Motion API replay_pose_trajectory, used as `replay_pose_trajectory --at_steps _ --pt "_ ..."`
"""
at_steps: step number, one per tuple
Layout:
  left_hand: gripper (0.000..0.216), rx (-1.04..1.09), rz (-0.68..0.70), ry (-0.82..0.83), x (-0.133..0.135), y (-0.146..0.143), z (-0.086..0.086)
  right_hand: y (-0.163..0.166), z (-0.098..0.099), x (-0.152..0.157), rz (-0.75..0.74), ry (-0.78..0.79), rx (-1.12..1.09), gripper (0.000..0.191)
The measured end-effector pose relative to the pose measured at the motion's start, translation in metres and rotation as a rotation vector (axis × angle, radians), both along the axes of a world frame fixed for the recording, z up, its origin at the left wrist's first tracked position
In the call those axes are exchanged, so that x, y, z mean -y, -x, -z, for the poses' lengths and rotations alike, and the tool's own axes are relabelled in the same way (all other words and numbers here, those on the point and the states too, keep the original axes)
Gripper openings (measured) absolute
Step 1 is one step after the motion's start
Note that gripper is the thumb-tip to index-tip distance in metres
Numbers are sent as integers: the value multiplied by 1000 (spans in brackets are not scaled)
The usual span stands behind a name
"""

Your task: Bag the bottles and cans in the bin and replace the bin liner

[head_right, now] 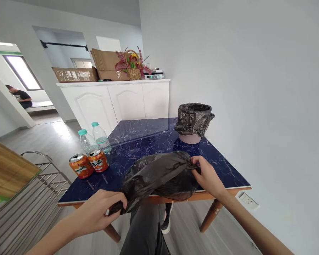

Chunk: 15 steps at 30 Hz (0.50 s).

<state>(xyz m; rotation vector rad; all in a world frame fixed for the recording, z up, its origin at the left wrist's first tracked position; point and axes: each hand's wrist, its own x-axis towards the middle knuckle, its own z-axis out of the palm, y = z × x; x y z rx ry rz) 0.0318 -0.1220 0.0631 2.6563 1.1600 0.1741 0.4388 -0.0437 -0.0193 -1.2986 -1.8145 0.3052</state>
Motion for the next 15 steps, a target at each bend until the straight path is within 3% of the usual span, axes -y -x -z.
replay_pose_trajectory --at_steps 4,7,9,11,13,15 --pt "29 21 -48 276 13 5 -5 -14 -1 2 74 53 5 12" --pt "56 240 -79 448 14 6 -14 -20 -10 6 47 131 47 14" --pt "43 427 -171 352 0 2 -17 -23 -12 8 53 169 40 18" --pt "30 528 -310 115 -28 -6 -16 -23 -10 8 96 197 10 31" --pt "37 511 -384 -29 -65 -18 -8 -22 -4 8 86 266 -3 46" --pt "46 420 -375 -10 -102 -29 4 -20 2 8 22 345 -24 49"
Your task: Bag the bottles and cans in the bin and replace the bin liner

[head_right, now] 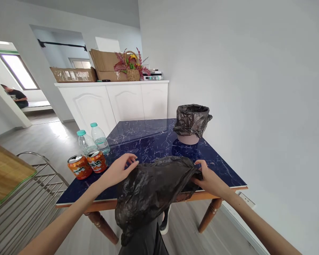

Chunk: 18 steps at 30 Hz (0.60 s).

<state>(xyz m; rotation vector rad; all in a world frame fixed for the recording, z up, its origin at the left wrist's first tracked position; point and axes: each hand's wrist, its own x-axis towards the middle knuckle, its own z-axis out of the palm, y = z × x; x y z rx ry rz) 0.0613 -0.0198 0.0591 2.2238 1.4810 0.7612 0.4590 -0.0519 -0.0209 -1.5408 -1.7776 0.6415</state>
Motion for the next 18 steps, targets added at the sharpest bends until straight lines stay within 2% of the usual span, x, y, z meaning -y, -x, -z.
replay_pose_trajectory --at_steps 2,4,6,8,10,13,15,16,18 --pt "54 -137 80 186 -28 -10 10 2 0 -1 -21 -7 -79 40" --pt "51 -247 193 355 -41 -18 14 1 -7 -4 22 -102 -162 32" --pt "41 -290 299 435 -41 -23 11 -2 -22 -7 78 -197 -218 33" --pt "37 -250 361 454 -32 -26 4 -6 -37 -12 175 -226 -349 39" --pt "40 -123 358 463 -18 -26 -6 -8 -50 -15 272 -166 -576 39" --pt "45 146 290 511 1 -23 -17 -6 -58 -16 291 90 -827 29" --pt "46 273 247 546 11 -19 -19 -8 -59 -18 242 219 -817 28" --pt "46 316 219 558 14 -16 -18 -10 -59 -20 222 227 -771 29" --pt "48 367 139 571 20 -9 -14 -21 -60 -26 216 123 -616 33"
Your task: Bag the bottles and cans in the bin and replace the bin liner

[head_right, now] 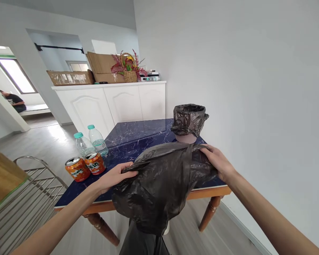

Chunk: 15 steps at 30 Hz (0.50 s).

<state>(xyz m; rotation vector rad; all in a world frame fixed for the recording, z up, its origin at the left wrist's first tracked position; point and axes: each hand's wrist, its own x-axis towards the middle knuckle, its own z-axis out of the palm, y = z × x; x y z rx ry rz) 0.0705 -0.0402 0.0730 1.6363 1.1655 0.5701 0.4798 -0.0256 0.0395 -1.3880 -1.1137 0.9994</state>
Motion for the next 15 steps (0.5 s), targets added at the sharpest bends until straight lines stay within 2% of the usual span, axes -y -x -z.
replay_pose_trajectory --at_steps 4,6,8,9,11,13,15 --pt "61 61 -152 140 4 13 14 -18 -10 -10 101 -199 415 54" --pt "74 145 -212 235 1 16 22 -9 -15 -2 107 -273 598 66" --pt "78 190 -303 280 -8 15 31 15 -15 17 81 -374 735 68" --pt "77 173 -351 278 -14 13 37 30 -11 29 26 -450 814 63" --pt "76 88 -411 241 -29 7 48 63 5 51 -186 -519 874 52" --pt "77 6 -398 200 -43 -1 59 89 27 65 -402 -444 918 56" --pt "79 -23 -344 178 -54 -7 65 102 49 69 -489 -375 949 57"
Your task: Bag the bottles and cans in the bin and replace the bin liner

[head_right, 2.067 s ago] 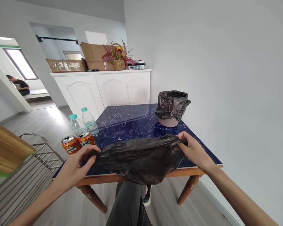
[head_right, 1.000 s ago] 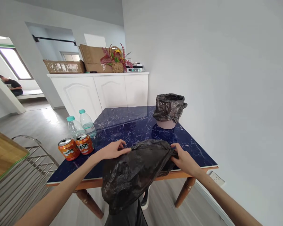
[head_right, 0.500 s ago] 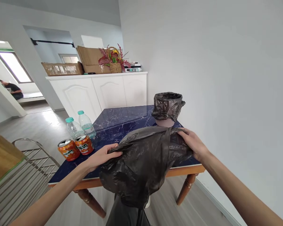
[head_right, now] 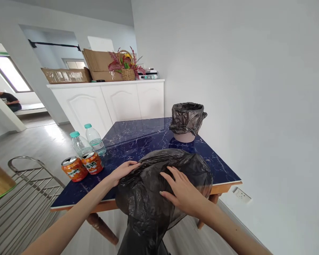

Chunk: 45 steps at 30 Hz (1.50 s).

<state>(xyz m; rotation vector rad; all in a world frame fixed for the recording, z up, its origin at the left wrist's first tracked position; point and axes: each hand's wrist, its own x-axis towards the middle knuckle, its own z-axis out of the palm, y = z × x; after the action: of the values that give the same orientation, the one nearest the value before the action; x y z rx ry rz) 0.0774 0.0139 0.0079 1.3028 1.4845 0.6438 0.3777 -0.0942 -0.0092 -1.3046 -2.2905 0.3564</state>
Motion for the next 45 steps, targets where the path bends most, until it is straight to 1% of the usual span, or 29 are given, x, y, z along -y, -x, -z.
replay_pose_trajectory --at_steps 1,3,5,6,7,9,11,13,15,17,19,22,24,27,29,32,35,37,39,41,43,45 --pt "82 -5 21 -2 -4 -3 1 1 8 -1 12 11 -8 55" --pt "91 -24 40 -8 -7 -6 0 -4 16 -6 93 -20 -91 48" --pt "96 -48 56 -10 -5 -9 -5 -15 16 -8 218 -59 -185 43" --pt "95 -55 74 -6 -3 -10 -9 -21 15 -7 279 -57 -208 42" --pt "91 -57 101 -3 -1 -11 -12 -27 14 -5 329 -31 -210 41" --pt "77 -27 180 45 3 -13 -17 -37 16 3 385 84 -191 42" --pt "67 62 228 157 4 -13 -19 -40 21 10 394 211 -199 44" --pt "67 174 232 267 3 -13 -18 -38 26 12 379 273 -253 52" --pt "70 261 197 302 -1 -12 -17 -30 27 8 375 264 -297 63" --pt "69 301 161 283 -6 -12 -16 -21 24 -1 389 231 -291 69" --pt "67 314 137 265 -9 -13 -15 -10 19 -14 392 215 -239 73" --pt "63 303 129 254 -13 -13 -15 6 12 -40 331 228 -151 80" --pt "59 290 106 233 -16 -13 -15 15 8 -58 269 246 -142 79" --pt "57 289 20 160 -26 -9 -14 20 2 -83 220 220 -236 70" --pt "56 309 -64 99 -32 -4 -14 16 -4 -96 239 168 -303 65" --pt "55 343 -190 19 -37 7 -12 0 -13 -113 322 102 -342 57" --pt "58 366 -290 -61 -38 19 -11 -23 -21 -127 418 70 -327 48" --pt "58 378 -327 -126 -38 25 -12 -39 -26 -136 459 77 -290 44" --pt "58 376 -349 -193 -37 30 -14 -53 -30 -141 479 96 -244 42" --pt "58 346 -368 -253 -35 34 -17 -60 -34 -139 483 108 -194 41" --pt "58 282 -395 -301 -31 37 -20 -55 -36 -128 479 88 -147 46" --pt "61 189 -417 -335 -25 39 -23 -36 -36 -110 456 25 -113 55"
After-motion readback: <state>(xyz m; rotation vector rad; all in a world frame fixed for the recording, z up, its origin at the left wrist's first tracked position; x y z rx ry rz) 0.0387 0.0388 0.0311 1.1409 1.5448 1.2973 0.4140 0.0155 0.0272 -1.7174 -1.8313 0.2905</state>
